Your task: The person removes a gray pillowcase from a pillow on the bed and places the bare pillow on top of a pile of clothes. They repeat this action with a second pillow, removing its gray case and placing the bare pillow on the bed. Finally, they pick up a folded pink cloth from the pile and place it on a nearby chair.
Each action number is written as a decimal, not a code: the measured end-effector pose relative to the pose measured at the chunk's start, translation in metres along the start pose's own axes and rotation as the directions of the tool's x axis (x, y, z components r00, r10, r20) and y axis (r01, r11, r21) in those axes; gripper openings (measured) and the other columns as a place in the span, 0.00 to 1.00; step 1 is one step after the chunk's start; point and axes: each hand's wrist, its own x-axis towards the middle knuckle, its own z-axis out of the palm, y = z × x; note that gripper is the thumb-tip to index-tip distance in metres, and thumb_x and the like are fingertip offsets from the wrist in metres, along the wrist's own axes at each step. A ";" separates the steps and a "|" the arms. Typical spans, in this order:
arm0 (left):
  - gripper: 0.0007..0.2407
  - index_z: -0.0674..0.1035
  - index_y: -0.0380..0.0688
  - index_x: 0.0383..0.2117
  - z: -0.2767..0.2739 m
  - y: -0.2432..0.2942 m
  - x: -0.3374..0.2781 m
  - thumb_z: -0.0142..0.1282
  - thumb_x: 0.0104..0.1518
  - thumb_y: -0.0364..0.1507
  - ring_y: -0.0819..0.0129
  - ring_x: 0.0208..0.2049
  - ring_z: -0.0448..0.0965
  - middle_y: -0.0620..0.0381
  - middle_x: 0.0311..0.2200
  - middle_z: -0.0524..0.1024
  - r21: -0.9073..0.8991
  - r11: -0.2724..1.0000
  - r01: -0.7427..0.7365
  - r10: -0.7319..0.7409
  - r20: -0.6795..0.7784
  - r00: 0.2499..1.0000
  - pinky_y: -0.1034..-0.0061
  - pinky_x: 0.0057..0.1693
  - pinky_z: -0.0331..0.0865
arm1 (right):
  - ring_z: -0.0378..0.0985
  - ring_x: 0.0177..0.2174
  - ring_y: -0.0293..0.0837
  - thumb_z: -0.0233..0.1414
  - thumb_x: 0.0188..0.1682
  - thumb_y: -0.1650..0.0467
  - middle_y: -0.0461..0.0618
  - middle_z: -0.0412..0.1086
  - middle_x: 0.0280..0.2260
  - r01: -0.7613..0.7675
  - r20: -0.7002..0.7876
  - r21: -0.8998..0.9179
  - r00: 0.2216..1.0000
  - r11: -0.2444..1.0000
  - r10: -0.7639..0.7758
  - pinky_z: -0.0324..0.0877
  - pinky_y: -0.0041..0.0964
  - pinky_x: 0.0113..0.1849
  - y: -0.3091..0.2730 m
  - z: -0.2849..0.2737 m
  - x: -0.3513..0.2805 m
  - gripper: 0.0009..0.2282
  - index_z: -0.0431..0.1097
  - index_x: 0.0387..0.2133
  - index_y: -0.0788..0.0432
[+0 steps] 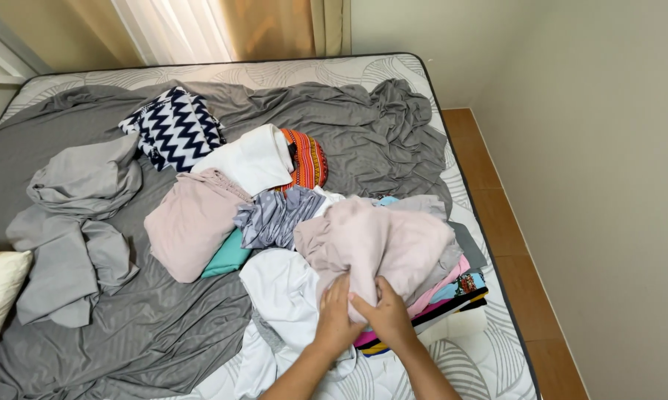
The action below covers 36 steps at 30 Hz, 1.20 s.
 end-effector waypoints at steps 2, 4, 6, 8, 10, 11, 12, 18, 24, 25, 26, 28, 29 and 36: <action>0.31 0.69 0.39 0.59 0.009 -0.036 0.005 0.64 0.43 0.27 0.41 0.60 0.69 0.38 0.57 0.72 -0.075 0.997 0.012 -0.008 0.059 0.998 0.51 0.68 0.52 | 0.80 0.40 0.40 0.59 0.49 0.65 0.52 0.78 0.39 0.064 -0.107 0.287 0.994 0.956 -0.035 0.75 0.35 0.42 0.028 -0.011 -0.001 0.18 0.70 0.46 0.66; 0.23 0.77 0.40 0.56 0.000 -0.041 0.015 0.60 0.51 0.26 0.43 0.58 0.76 0.41 0.53 0.81 -0.150 0.988 0.026 -0.009 0.109 0.994 0.53 0.72 0.54 | 0.79 0.42 0.39 0.54 0.54 0.64 0.50 0.76 0.42 0.156 -0.213 0.539 0.976 0.828 -0.045 0.75 0.34 0.44 0.050 -0.025 0.003 0.16 0.70 0.47 0.66; 0.16 0.83 0.36 0.45 -0.025 -0.017 0.022 0.64 0.50 0.27 0.47 0.49 0.79 0.41 0.45 0.81 -0.241 0.963 0.117 -0.088 0.127 0.988 0.63 0.58 0.71 | 0.67 0.34 0.42 0.53 0.58 0.67 0.56 0.72 0.41 0.162 -0.464 0.406 0.885 0.900 0.050 0.63 0.37 0.34 0.071 -0.042 0.007 0.16 0.68 0.55 0.63; 0.15 0.83 0.36 0.45 -0.023 -0.009 0.022 0.63 0.51 0.26 0.54 0.49 0.80 0.44 0.46 0.82 -0.467 0.847 0.255 -0.180 0.199 0.963 0.66 0.57 0.72 | 0.68 0.39 0.44 0.49 0.59 0.64 0.58 0.69 0.44 -0.056 -0.364 0.560 0.879 0.826 0.307 0.65 0.42 0.39 0.048 -0.056 0.004 0.18 0.60 0.60 0.58; 0.14 0.82 0.36 0.45 -0.017 -0.005 0.019 0.62 0.52 0.26 0.60 0.48 0.81 0.48 0.46 0.84 -0.651 0.659 0.377 -0.249 0.284 0.926 0.69 0.56 0.72 | 0.69 0.45 0.45 0.45 0.60 0.61 0.59 0.66 0.47 -0.265 -0.227 0.676 0.813 0.688 0.536 0.67 0.47 0.44 0.033 -0.064 0.002 0.21 0.53 0.64 0.52; 0.15 0.81 0.34 0.48 -0.013 -0.005 0.017 0.62 0.53 0.24 0.61 0.50 0.80 0.48 0.48 0.82 -0.706 0.606 0.366 -0.165 0.339 0.926 0.70 0.57 0.71 | 0.68 0.52 0.46 0.41 0.58 0.56 0.54 0.64 0.55 -0.217 -0.055 0.786 0.908 0.578 0.416 0.65 0.47 0.50 0.029 -0.065 0.000 0.26 0.51 0.67 0.54; 0.17 0.80 0.33 0.51 -0.010 -0.006 0.015 0.61 0.55 0.23 0.63 0.51 0.79 0.48 0.50 0.81 -0.756 0.547 0.359 -0.076 0.382 0.921 0.70 0.59 0.70 | 0.66 0.59 0.46 0.38 0.56 0.51 0.49 0.62 0.63 -0.202 0.096 0.873 0.964 0.443 0.249 0.64 0.46 0.56 0.024 -0.065 -0.001 0.32 0.49 0.69 0.56; 0.31 0.68 0.32 0.65 -0.049 -0.031 0.031 0.61 0.50 0.21 0.60 0.59 0.74 0.48 0.60 0.74 -0.893 0.234 0.385 0.058 0.408 0.911 0.69 0.65 0.66 | 0.54 0.65 0.53 0.33 0.44 0.41 0.49 0.49 0.69 -0.070 0.063 0.807 0.997 0.586 0.033 0.56 0.58 0.59 -0.105 -0.063 -0.052 0.43 0.38 0.70 0.51; 0.21 0.79 0.37 0.53 -0.249 0.032 0.018 0.63 0.51 0.28 0.61 0.55 0.80 0.48 0.53 0.81 -0.498 0.867 -0.010 0.361 0.613 0.703 0.71 0.63 0.70 | 0.51 0.67 0.55 0.34 0.47 0.41 0.52 0.47 0.71 0.055 0.027 0.843 0.989 0.535 -0.145 0.51 0.58 0.63 -0.155 -0.006 -0.061 0.43 0.42 0.71 0.53; 0.21 0.79 0.37 0.53 -0.272 0.036 0.008 0.63 0.51 0.28 0.61 0.55 0.80 0.48 0.53 0.81 -0.497 0.867 -0.014 0.358 0.604 0.712 0.71 0.63 0.70 | 0.51 0.67 0.55 0.34 0.47 0.41 0.52 0.47 0.71 0.051 0.038 0.841 0.988 0.538 -0.152 0.51 0.58 0.63 -0.143 0.012 -0.060 0.43 0.42 0.71 0.53; 0.20 0.80 0.38 0.51 -0.297 0.040 -0.002 0.62 0.49 0.28 0.60 0.53 0.81 0.49 0.51 0.81 -0.417 0.906 -0.071 0.335 0.604 0.723 0.71 0.60 0.71 | 0.52 0.67 0.54 0.36 0.47 0.41 0.51 0.48 0.71 0.013 0.048 0.844 0.994 0.535 -0.101 0.51 0.56 0.63 -0.133 0.031 -0.058 0.43 0.44 0.71 0.53; 0.19 0.80 0.39 0.48 -0.337 0.035 -0.027 0.61 0.47 0.28 0.59 0.51 0.82 0.50 0.48 0.81 -0.326 0.938 -0.119 0.303 0.599 0.741 0.71 0.58 0.72 | 0.53 0.67 0.53 0.37 0.47 0.41 0.49 0.48 0.71 -0.033 0.070 0.846 0.996 0.531 -0.049 0.50 0.54 0.64 -0.111 0.072 -0.055 0.42 0.45 0.70 0.53; 0.17 0.81 0.40 0.44 -0.351 0.025 -0.042 0.62 0.45 0.27 0.55 0.50 0.81 0.49 0.45 0.81 -0.212 0.958 -0.195 0.283 0.575 0.768 0.69 0.57 0.72 | 0.54 0.66 0.54 0.38 0.46 0.41 0.50 0.50 0.70 -0.109 0.130 0.877 0.991 0.469 -0.012 0.51 0.56 0.62 -0.098 0.095 -0.053 0.43 0.47 0.70 0.52; 0.19 0.80 0.40 0.44 -0.395 -0.105 -0.153 0.61 0.40 0.22 0.48 0.49 0.75 0.47 0.46 0.78 -0.260 0.965 0.028 0.104 0.481 0.870 0.62 0.55 0.69 | 0.60 0.62 0.53 0.42 0.42 0.41 0.48 0.58 0.66 -0.357 0.291 0.881 0.926 0.309 0.242 0.56 0.59 0.59 0.000 0.253 -0.114 0.41 0.53 0.67 0.49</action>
